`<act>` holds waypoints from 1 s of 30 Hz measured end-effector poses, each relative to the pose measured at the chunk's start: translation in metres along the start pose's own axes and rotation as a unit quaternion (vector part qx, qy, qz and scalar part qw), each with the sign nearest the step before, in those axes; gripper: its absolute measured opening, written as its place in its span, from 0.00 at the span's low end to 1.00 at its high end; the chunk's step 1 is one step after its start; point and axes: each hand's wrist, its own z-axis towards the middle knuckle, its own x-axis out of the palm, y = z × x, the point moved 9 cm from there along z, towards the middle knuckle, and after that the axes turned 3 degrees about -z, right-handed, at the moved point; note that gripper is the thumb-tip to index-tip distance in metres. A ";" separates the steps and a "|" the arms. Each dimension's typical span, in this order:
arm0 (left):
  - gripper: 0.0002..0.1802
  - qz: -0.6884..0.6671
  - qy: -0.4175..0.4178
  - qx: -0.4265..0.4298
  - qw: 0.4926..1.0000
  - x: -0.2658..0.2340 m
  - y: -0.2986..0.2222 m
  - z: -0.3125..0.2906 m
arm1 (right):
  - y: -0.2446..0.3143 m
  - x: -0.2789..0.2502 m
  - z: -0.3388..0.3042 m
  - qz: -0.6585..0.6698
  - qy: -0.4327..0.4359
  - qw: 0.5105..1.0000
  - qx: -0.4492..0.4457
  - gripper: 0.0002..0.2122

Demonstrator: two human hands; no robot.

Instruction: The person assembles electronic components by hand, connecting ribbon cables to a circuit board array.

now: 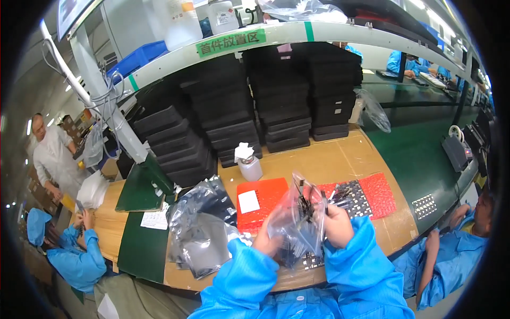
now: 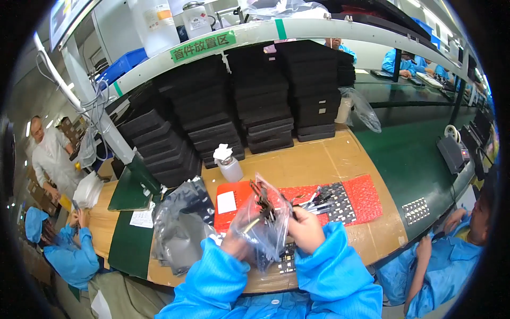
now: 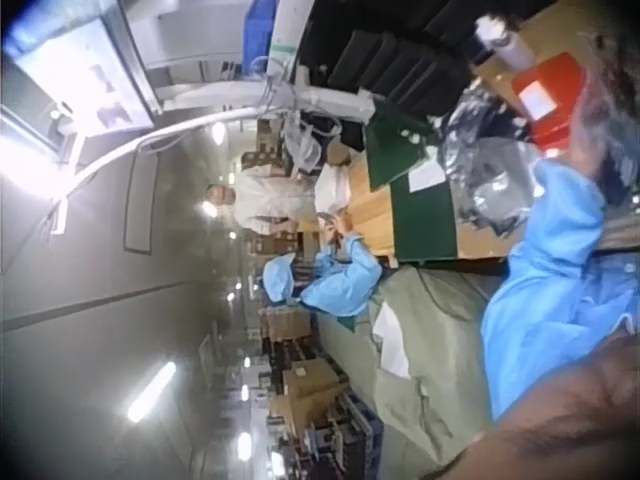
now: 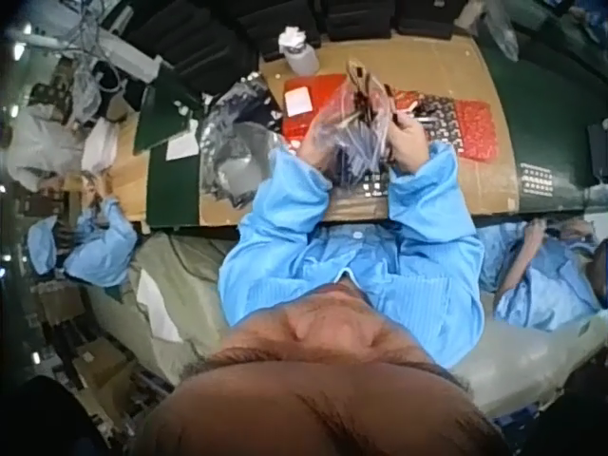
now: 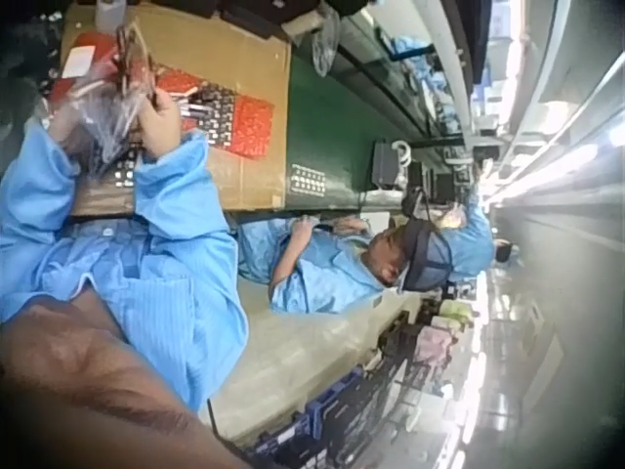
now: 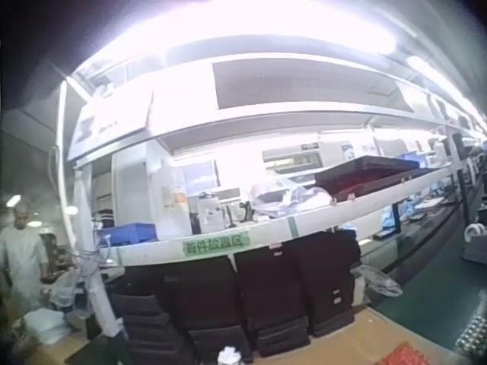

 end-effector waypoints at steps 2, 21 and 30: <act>0.45 0.005 0.028 -0.022 0.999 0.014 -0.011 0.004 | -0.001 -0.007 0.005 0.016 -0.002 1.000 -0.010 0.08; 0.24 -0.068 -0.012 -0.029 0.997 0.060 -0.015 0.010 | 0.033 -0.014 -0.012 -0.093 -0.040 0.994 -0.048 0.16; 0.42 0.000 0.099 -0.066 0.993 0.061 -0.007 0.016 | 0.104 -0.117 -0.019 -0.294 -0.158 0.908 -0.253 0.07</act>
